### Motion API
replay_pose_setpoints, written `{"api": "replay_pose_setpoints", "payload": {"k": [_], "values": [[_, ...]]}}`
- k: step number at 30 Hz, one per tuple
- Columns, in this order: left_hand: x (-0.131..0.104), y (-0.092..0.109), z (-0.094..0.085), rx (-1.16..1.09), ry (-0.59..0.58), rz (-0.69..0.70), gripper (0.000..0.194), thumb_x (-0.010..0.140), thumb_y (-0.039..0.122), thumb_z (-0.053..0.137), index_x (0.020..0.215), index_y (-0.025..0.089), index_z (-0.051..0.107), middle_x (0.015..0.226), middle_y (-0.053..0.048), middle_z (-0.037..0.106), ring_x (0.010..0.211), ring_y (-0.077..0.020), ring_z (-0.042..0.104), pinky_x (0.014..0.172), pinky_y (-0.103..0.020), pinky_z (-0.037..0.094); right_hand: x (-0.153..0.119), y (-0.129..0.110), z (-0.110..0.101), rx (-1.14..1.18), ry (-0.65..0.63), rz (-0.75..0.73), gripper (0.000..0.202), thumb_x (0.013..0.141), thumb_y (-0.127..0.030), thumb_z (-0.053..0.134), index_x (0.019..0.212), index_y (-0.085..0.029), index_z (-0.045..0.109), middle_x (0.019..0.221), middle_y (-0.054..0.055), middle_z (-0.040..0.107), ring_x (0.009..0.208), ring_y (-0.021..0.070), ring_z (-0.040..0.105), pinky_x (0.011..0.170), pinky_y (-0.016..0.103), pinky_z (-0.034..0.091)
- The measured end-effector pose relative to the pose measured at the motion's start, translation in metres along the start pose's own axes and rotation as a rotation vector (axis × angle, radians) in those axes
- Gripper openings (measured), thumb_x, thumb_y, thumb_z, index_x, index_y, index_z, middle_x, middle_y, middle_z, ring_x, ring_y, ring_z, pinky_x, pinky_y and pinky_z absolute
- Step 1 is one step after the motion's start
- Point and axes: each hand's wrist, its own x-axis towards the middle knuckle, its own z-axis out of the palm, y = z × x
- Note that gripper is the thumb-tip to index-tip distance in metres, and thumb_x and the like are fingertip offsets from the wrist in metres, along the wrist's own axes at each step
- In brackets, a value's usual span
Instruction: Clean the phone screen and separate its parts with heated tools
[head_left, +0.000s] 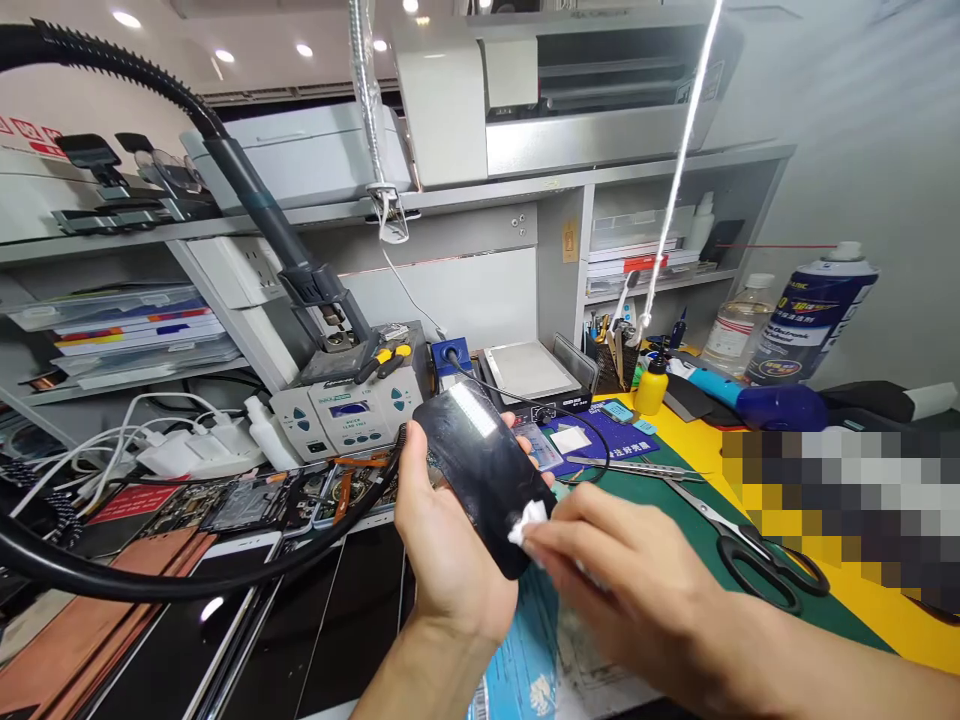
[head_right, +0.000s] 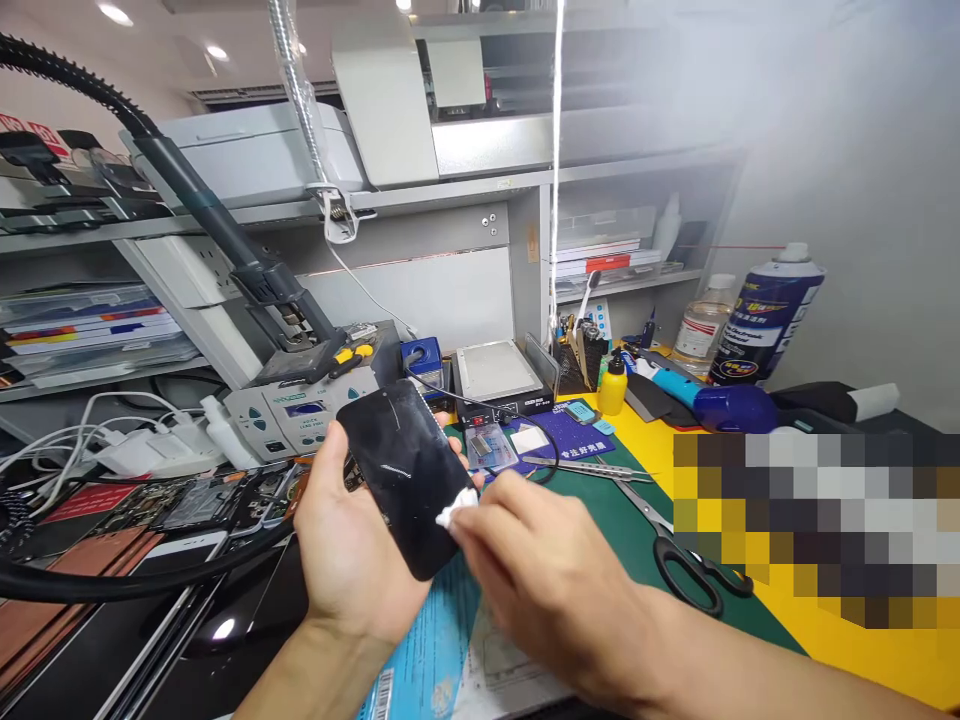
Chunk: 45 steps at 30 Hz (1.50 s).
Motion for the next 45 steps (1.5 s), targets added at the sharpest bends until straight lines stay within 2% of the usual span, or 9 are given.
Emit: {"api": "replay_pose_setpoints", "payload": {"k": [4,10,18,26,32,37,40,45], "values": [[-0.001,-0.002,0.000,0.000,0.004,0.004,0.060,0.085,0.066,0.052,0.094,0.011,0.075,0.075,-0.009,0.068,0.061,-0.0185,0.063,0.068,-0.038,0.059,-0.004,-0.009,0.004,-0.044,-0.045,-0.103,0.014,0.094,-0.007,0.058,0.102,-0.011,0.068,0.078,0.008,0.066,0.064,0.0177,0.058,0.051,0.029,0.044],[-0.002,0.003,0.002,0.001,-0.052,0.040,0.059,0.087,0.064,0.049,0.091,0.012,0.076,0.085,-0.012,0.072,0.071,-0.0233,0.068,0.071,-0.039,0.060,0.001,0.002,0.000,-0.084,0.026,0.003,0.014,0.093,-0.004,0.057,0.095,-0.014,0.066,0.077,0.006,0.064,0.065,0.0165,0.057,0.055,0.028,0.045],[-0.003,-0.006,0.001,0.025,-0.024,0.062,0.063,0.083,0.068,0.054,0.095,0.011,0.076,0.077,-0.011,0.070,0.064,-0.0208,0.066,0.070,-0.039,0.059,-0.002,-0.013,0.007,-0.035,-0.019,-0.093,0.011,0.095,-0.009,0.058,0.101,-0.013,0.065,0.077,0.006,0.066,0.064,0.0169,0.058,0.053,0.029,0.041],[-0.004,0.006,0.003,-0.033,-0.023,0.091,0.060,0.088,0.064,0.050,0.105,0.013,0.074,0.089,-0.011,0.071,0.077,-0.0244,0.070,0.076,-0.039,0.060,0.005,0.002,0.001,-0.003,0.032,0.040,0.014,0.091,-0.003,0.057,0.089,-0.016,0.061,0.071,0.001,0.056,0.059,0.0136,0.050,0.053,0.027,0.039],[-0.006,-0.002,0.002,0.017,0.027,0.112,0.061,0.085,0.067,0.051,0.105,0.014,0.075,0.081,-0.012,0.072,0.080,-0.0277,0.072,0.075,-0.039,0.060,-0.005,-0.015,0.015,0.044,0.006,-0.021,0.012,0.093,-0.007,0.057,0.095,-0.018,0.059,0.075,0.002,0.063,0.064,0.0150,0.056,0.056,0.027,0.042],[-0.004,0.004,0.004,-0.023,-0.035,0.130,0.065,0.082,0.071,0.052,0.102,0.014,0.075,0.082,-0.012,0.072,0.079,-0.0280,0.072,0.073,-0.041,0.060,-0.003,-0.003,0.012,0.018,0.053,0.036,0.014,0.092,-0.004,0.056,0.091,-0.018,0.056,0.071,0.001,0.057,0.060,0.0146,0.052,0.054,0.028,0.039],[-0.003,0.008,0.003,-0.015,-0.022,0.098,0.064,0.084,0.069,0.048,0.101,0.014,0.075,0.081,-0.013,0.071,0.074,-0.0270,0.071,0.071,-0.042,0.061,0.000,0.003,0.007,0.012,0.071,0.057,0.016,0.093,-0.004,0.055,0.087,-0.018,0.054,0.070,0.000,0.055,0.059,0.0139,0.050,0.054,0.028,0.039],[-0.002,0.006,0.003,-0.021,0.018,0.113,0.063,0.085,0.068,0.049,0.102,0.013,0.075,0.081,-0.013,0.071,0.075,-0.0280,0.071,0.073,-0.042,0.061,-0.003,-0.008,0.010,0.028,0.022,0.012,0.012,0.094,-0.005,0.055,0.093,-0.017,0.058,0.072,0.001,0.059,0.061,0.0149,0.053,0.055,0.029,0.041]]}}
